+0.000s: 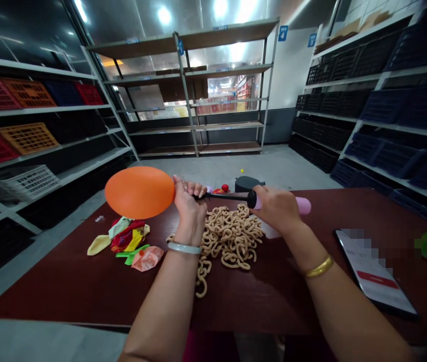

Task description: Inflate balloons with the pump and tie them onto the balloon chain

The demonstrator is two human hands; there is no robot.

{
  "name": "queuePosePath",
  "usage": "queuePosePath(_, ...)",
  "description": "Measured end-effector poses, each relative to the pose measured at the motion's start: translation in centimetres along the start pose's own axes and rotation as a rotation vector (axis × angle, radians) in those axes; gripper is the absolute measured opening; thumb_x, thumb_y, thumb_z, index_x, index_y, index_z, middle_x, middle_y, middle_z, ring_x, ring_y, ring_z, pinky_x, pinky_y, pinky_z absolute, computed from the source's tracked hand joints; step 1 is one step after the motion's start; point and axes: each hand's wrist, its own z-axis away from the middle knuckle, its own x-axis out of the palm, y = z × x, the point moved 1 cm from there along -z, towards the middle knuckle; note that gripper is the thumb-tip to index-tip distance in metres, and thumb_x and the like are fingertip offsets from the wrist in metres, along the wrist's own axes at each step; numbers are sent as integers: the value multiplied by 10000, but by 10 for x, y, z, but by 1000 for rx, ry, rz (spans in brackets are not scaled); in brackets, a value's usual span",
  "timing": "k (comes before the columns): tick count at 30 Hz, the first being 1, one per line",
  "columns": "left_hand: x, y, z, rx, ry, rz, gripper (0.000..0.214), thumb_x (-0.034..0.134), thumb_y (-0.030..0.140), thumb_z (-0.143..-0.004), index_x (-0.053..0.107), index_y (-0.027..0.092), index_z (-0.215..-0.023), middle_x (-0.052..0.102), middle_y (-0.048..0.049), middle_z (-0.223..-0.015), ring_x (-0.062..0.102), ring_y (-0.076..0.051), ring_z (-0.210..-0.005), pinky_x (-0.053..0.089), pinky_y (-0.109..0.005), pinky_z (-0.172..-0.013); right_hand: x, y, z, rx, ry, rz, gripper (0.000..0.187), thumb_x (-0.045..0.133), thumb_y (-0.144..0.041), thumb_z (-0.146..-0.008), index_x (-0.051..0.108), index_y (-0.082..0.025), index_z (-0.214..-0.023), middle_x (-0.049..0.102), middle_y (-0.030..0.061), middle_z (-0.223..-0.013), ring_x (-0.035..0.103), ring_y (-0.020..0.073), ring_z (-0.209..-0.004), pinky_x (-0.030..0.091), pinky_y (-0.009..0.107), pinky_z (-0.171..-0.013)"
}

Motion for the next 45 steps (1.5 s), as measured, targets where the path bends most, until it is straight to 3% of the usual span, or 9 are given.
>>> queuePosePath(5, 6, -43, 24, -121, -22, -38, 520, 544, 556, -825, 277, 183, -581, 244, 76, -427, 287, -60, -352, 241, -205, -388, 3, -21, 3, 3, -37, -68, 402, 525, -523, -802, 550, -194, -1032, 664, 70, -898, 611, 232, -802, 305, 310, -613)
queuePosePath(9, 13, -60, 39, -157, -44, -94, 524, 513, 588, -823, 290, 182, -576, 250, 72, -424, 285, -60, -347, 248, -213, -388, 4, -32, 5, 22, -66, -132, 405, 522, -517, -800, 548, -190, -1036, 673, 83, -933, 616, 229, -820, 316, 302, -607)
queuePosePath(14, 8, -65, 38, -158, -15, -107, 539, 501, 612, -813, 293, 182, -563, 261, 69, -423, 292, -59, -343, 244, -218, -383, 9, -33, 5, 25, -91, -150, 446, 522, -532, -798, 549, -187, -1080, 679, 90, -950, 626, 241, -849, 351, 301, -623)
queuePosePath(19, -13, -64, 20, -186, 82, -101, 564, 522, 597, -815, 275, 178, -529, 263, 67, -397, 288, -59, -332, 227, -216, -377, 26, -22, 1, 15, -225, -158, 398, 545, -527, -780, 573, -216, -1026, 689, 69, -968, 640, 239, -859, 379, 297, -636)
queuePosePath(22, -19, -43, 5, -129, 108, -96, 568, 522, 602, -814, 277, 180, -525, 248, 68, -388, 274, -64, -324, 214, -218, -373, 29, -9, 0, 11, -220, -149, 392, 528, -537, -788, 583, -229, -1024, 688, 59, -984, 636, 231, -867, 375, 294, -637)
queuePosePath(26, -16, -7, -9, -34, 49, -83, 606, 471, 668, -800, 248, 184, -512, 220, 63, -393, 263, -71, -323, 211, -226, -373, 23, 3, 0, 4, -104, -104, 439, 477, -569, -814, 591, -216, -1049, 684, 68, -958, 626, 240, -857, 353, 298, -627)
queuePosePath(29, -9, 1, -9, -22, 22, -74, 599, 455, 659, -815, 261, 183, -509, 218, 62, -409, 256, -65, -331, 210, -223, -378, 16, 2, 1, 18, -57, -66, 481, 458, -593, -816, 599, -191, -1040, 679, 88, -906, 617, 247, -824, 329, 301, -608)
queuePosePath(38, 16, -55, 38, -220, -13, -118, 601, 454, 658, -802, 275, 171, -498, 315, 39, -439, 356, -71, -390, 308, -228, -433, 4, -24, 4, 25, -39, -115, 428, 506, -552, -801, 578, -188, -1015, 678, 99, -916, 617, 251, -795, 310, 305, -604)
queuePosePath(45, 13, -51, 34, -186, 14, -136, 560, 508, 586, -826, 295, 176, -512, 290, 55, -410, 305, -65, -352, 234, -225, -394, 7, -35, 4, 33, -80, -186, 476, 514, -567, -796, 564, -192, -1084, 685, 103, -963, 637, 262, -859, 362, 304, -630)
